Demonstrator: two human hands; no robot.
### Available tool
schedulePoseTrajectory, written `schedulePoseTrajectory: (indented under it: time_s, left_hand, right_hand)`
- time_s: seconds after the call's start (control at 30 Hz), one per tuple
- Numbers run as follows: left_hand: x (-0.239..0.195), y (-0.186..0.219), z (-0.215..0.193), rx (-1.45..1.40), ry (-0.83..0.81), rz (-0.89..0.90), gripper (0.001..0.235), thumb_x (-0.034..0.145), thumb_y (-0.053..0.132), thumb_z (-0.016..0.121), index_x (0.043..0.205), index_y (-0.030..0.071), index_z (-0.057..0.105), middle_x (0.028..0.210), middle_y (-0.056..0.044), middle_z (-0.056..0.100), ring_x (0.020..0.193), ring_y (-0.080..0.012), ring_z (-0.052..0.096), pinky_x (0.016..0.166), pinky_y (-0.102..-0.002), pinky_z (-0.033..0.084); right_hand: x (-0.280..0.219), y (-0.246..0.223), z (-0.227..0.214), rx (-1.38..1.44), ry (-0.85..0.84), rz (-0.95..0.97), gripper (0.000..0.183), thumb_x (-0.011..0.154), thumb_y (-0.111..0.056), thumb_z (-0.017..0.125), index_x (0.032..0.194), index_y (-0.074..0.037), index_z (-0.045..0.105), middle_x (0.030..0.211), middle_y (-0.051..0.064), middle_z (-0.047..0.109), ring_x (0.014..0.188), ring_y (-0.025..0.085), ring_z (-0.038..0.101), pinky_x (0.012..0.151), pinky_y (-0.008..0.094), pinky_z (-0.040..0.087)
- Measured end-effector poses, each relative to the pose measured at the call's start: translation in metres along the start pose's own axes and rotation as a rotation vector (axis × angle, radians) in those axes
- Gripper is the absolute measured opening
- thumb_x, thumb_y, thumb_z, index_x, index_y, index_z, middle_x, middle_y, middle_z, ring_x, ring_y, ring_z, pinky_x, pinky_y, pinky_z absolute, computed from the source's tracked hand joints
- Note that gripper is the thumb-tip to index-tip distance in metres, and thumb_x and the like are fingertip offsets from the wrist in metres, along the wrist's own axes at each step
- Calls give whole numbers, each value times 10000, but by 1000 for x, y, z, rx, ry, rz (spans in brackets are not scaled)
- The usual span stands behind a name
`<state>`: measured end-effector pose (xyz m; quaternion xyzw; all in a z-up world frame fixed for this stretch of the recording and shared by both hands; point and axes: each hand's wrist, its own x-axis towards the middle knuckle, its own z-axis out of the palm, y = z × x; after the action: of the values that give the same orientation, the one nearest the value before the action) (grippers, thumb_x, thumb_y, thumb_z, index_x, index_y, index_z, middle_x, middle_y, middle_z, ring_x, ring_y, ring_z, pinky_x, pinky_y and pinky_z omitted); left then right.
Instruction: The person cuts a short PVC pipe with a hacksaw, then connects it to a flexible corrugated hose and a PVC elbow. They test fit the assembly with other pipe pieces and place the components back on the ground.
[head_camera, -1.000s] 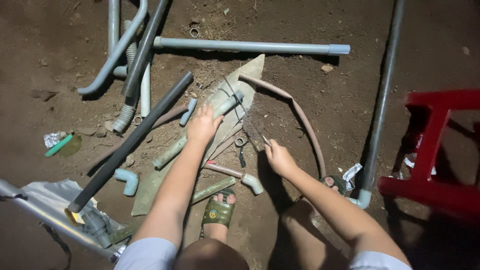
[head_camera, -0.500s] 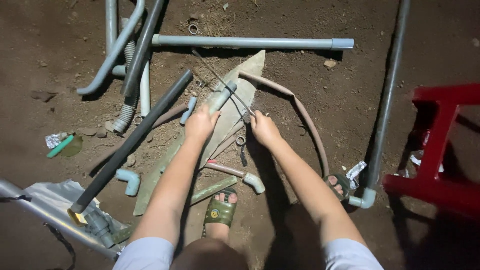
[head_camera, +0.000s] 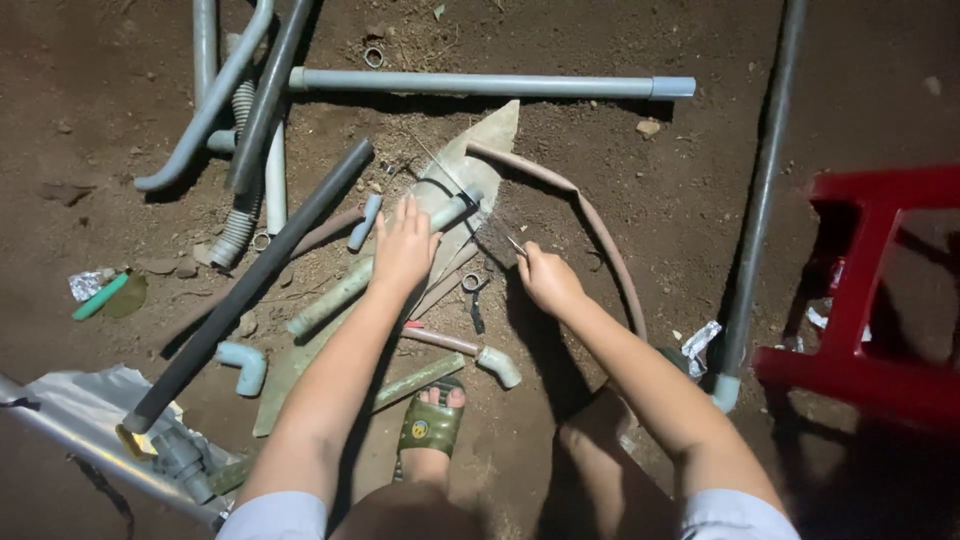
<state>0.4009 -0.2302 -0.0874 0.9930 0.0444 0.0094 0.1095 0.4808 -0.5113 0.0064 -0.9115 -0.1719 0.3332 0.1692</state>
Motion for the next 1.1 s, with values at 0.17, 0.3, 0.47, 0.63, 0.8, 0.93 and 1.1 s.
schedulePoseTrajectory:
  time_s: [0.17,0.3,0.47,0.63,0.8,0.93,1.1]
  left_hand:
    - [15,6,-19,-85,-183,-72,636,1099,416,564,1622,85,421,1622,-318,473,1526,-434,468,1166,-680,415]
    - [13,0,-10,-121,-147,-41,647,1090,407,578,1565,-15,454,1604,-339,488,1531,-428,467,1219,-617,377]
    - [7,16,-28,-169,-137,-49,636,1116,398,501,1579,-30,430,1624,-323,474,1546,-434,438,1206,-629,392]
    - [8,28,-28,-177,-90,-160,718,1151,451,460,1669,-28,326,1613,-329,483,1529,-455,447,1191,-638,412]
    - [6,29,-32,-194,-39,-181,663,1132,453,507,1570,-43,479,1582,-315,526,1492,-449,500,1164,-547,483]
    - [10,29,-36,-191,-17,-183,662,1134,469,501,1561,-37,493,1567,-306,545,1483,-436,515,1169,-520,487]
    - [6,25,-20,-143,-60,-130,652,1135,451,503,1559,-42,473,1590,-317,512,1500,-465,483,1188,-528,475]
  right_hand:
    - [9,-28,2,51,16,-20,302,1112,-306,454,1171,-62,621,963,338,762,1007,518,755,890,624,601]
    - [11,-28,6,46,-1,10,296,1106,-322,442,1188,-100,620,982,301,775,1010,494,764,887,609,608]
    - [5,-25,17,48,-11,31,299,1106,-326,448,1168,-87,616,997,320,769,1019,504,759,891,616,605]
    - [12,-28,25,17,10,43,295,1117,-327,439,1179,-87,599,982,310,771,1007,493,770,885,599,617]
    - [20,-15,28,-4,33,-22,257,1098,-308,474,1189,-101,597,955,316,767,973,511,764,849,615,606]
    - [-6,7,13,-43,26,-42,252,1092,-261,493,1208,-72,614,949,328,766,969,514,766,835,618,616]
    - [-79,63,-25,-192,-118,27,221,1066,-263,504,1094,-79,623,872,285,787,896,460,799,783,554,637]
